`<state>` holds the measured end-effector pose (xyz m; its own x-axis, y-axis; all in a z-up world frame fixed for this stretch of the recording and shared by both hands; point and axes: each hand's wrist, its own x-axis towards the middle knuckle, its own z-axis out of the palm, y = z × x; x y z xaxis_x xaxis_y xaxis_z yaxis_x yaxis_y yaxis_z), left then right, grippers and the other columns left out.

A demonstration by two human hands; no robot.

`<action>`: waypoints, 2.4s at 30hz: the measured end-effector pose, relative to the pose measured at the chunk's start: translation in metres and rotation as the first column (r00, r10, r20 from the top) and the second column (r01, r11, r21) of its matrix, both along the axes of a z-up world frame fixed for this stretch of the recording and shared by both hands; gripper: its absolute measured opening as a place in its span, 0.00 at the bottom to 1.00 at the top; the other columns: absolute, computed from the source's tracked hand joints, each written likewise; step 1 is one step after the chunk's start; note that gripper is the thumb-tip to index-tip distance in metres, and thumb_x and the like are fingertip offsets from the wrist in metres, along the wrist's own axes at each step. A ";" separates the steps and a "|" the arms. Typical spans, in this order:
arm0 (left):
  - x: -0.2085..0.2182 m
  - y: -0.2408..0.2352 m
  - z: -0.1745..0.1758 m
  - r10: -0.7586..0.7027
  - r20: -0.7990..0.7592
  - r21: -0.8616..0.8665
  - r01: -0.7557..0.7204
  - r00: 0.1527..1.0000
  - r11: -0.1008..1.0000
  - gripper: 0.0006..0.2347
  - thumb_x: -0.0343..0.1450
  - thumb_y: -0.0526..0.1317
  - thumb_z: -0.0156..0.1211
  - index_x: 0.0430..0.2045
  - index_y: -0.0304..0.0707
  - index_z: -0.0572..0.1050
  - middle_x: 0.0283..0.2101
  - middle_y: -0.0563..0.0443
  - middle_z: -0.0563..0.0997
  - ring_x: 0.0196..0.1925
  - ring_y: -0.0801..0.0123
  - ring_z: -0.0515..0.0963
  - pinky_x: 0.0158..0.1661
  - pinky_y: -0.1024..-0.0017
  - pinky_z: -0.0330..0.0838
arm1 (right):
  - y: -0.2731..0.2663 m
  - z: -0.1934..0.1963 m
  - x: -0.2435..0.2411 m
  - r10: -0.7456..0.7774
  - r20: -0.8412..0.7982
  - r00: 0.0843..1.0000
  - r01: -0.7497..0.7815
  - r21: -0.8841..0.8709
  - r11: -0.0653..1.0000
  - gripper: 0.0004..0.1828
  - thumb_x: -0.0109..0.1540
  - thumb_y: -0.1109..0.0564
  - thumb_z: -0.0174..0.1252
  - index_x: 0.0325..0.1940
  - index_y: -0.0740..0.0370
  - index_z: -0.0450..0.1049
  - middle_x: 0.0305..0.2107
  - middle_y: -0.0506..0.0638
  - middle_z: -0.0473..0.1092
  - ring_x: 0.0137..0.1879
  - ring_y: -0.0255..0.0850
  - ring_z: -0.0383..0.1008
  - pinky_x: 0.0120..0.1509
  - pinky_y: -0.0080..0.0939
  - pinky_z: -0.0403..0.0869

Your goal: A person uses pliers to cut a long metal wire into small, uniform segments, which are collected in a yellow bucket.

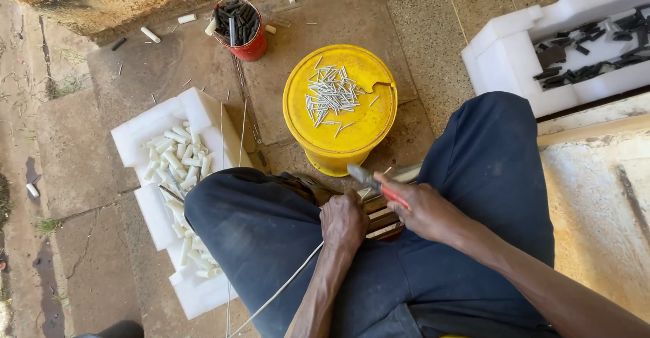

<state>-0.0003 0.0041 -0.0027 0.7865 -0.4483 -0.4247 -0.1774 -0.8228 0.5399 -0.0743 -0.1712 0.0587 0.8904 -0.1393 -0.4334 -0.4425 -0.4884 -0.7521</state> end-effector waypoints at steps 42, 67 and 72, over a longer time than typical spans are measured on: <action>-0.020 0.015 0.026 -0.097 -0.050 0.143 0.103 0.994 0.984 0.07 0.73 0.40 0.49 0.35 0.41 0.76 0.30 0.37 0.82 0.40 0.35 0.85 0.45 0.44 0.79 | -0.048 0.015 0.026 0.113 -0.301 0.947 -0.124 -0.018 0.992 0.30 0.67 0.54 0.50 0.75 0.43 0.61 0.22 0.63 0.78 0.13 0.46 0.72 0.08 0.36 0.73; -0.021 0.013 0.011 -0.144 0.136 0.164 0.121 0.980 0.979 0.08 0.71 0.40 0.46 0.29 0.39 0.74 0.26 0.32 0.81 0.31 0.28 0.80 0.32 0.37 0.71 | -0.041 0.022 0.026 0.345 -0.226 0.911 -0.373 -0.094 0.923 0.22 0.64 0.62 0.50 0.63 0.55 0.68 0.49 0.59 0.72 0.47 0.55 0.75 0.44 0.52 0.69; -0.022 0.017 0.010 -0.128 0.192 0.162 0.097 0.973 0.982 0.09 0.73 0.42 0.46 0.28 0.42 0.74 0.24 0.33 0.80 0.28 0.30 0.80 0.30 0.39 0.70 | -0.036 0.032 0.030 0.191 -0.109 0.976 -0.199 -0.072 0.977 0.29 0.65 0.62 0.50 0.72 0.53 0.63 0.42 0.55 0.77 0.38 0.48 0.76 0.39 0.47 0.68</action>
<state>-0.0227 0.0211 0.0076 0.8108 -0.4814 -0.3329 -0.3651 -0.8606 0.3551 -0.0441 -0.2074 0.0907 0.8559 -0.0061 -0.5171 -0.4046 -0.6306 -0.6623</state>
